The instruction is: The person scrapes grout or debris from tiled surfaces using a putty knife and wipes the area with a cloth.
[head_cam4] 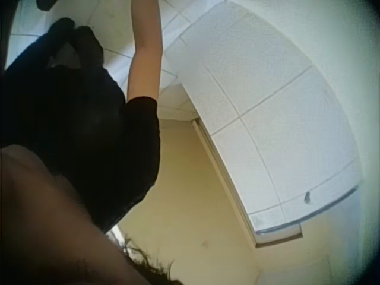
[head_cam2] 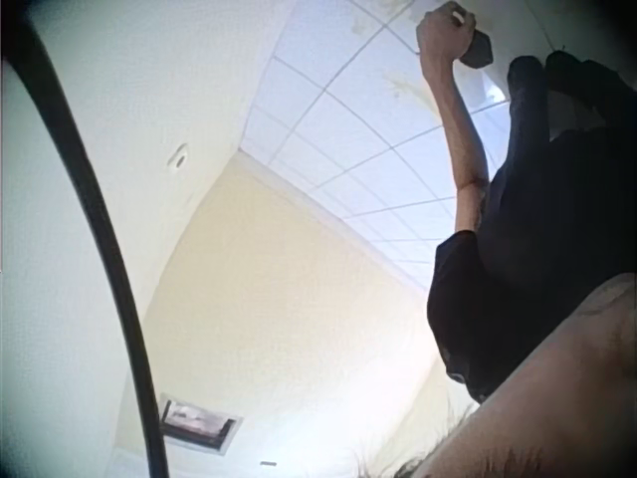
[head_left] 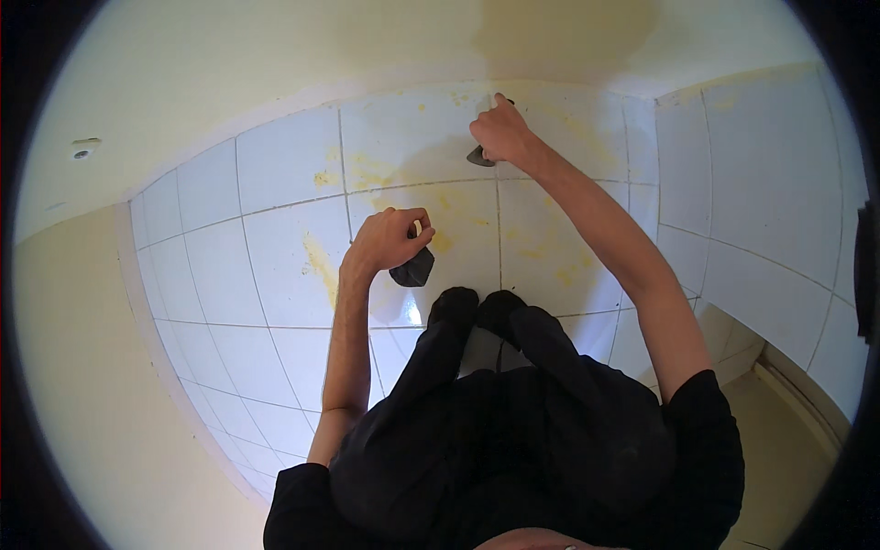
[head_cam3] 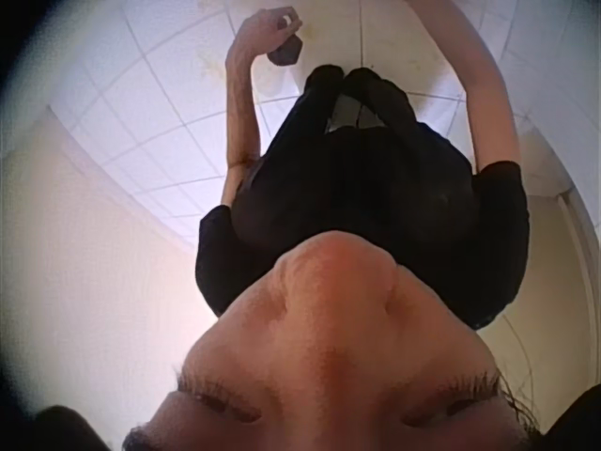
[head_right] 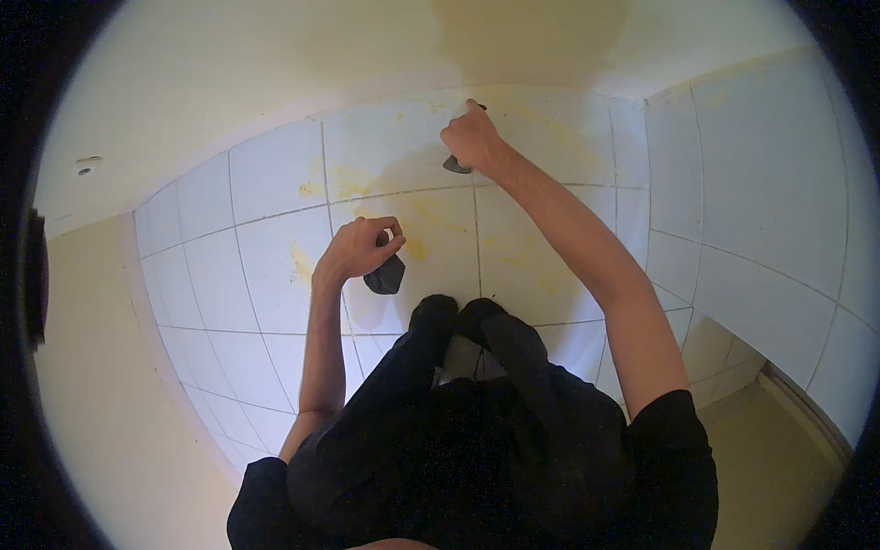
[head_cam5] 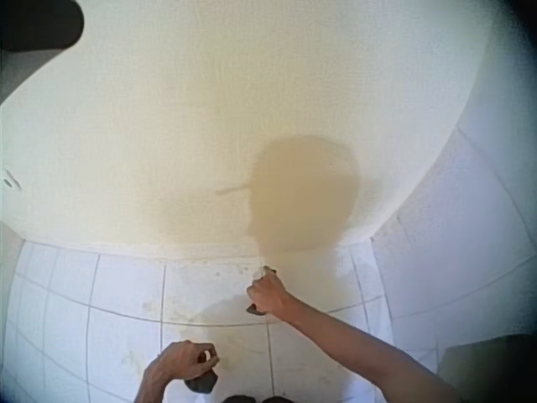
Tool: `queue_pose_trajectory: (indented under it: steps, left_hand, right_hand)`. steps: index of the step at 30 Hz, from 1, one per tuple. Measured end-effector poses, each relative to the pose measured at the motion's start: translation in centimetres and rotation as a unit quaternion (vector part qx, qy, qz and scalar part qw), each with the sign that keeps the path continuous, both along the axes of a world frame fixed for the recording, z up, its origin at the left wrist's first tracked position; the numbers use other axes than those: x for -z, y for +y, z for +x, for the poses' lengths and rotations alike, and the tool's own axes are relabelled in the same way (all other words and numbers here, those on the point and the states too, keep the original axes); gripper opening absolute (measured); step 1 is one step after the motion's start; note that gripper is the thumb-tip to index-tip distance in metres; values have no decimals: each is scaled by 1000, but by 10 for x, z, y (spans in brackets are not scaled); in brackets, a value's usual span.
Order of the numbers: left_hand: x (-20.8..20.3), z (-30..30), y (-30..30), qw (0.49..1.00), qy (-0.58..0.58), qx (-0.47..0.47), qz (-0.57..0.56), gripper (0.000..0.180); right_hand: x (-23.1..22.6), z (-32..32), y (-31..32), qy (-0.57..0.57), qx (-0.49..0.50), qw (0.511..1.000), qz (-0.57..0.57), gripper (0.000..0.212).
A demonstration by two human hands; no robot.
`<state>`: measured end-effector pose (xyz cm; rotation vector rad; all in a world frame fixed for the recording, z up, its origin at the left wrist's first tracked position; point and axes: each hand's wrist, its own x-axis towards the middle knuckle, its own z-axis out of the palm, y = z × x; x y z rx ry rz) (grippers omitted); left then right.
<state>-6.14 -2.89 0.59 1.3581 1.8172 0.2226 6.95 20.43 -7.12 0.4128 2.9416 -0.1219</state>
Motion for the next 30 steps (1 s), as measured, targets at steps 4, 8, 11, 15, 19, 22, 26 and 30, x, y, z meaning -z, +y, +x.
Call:
queue_pose_trajectory:
  steps: [4, 8, 11, 15, 19, 22, 26, 30]
  left_hand:
    - [0, -1, -2, 1000, -8, -1, -5, 22]
    - [-4, -1, 1, 1000, 7, 10, -14, 23]
    - [-6, -1, 3, 999, 2, -3, -46, 24]
    - [-4, 0, 2, 999, 2, 1, -33, 25]
    - [-7, 0, 2, 999, -5, 0, -35, 25]
    - [-6, 1, 4, 999, -2, 7, -44, 25]
    - [-4, 0, 2, 999, -6, 2, -42, 24]
    - [-4, 0, 2, 1000, 0, 6, -28, 24]
  right_hand:
    - [-6, -6, -8, -39, -28, 999, 5, 9]
    - [-5, -7, -3, -76, -7, 996, 43, 9]
    - [-5, -6, -13, -82, -52, 995, 2, 9]
    - [-5, 0, -10, -97, -15, 995, -22, 10]
    - [0, 8, -2, -79, 23, 995, -56, 11]
    - [2, 11, 10, -65, 54, 994, -65, 12]
    - [-13, 3, -3, -104, -6, 994, -27, 12]
    - [-10, -2, -3, -105, -18, 994, -15, 10]
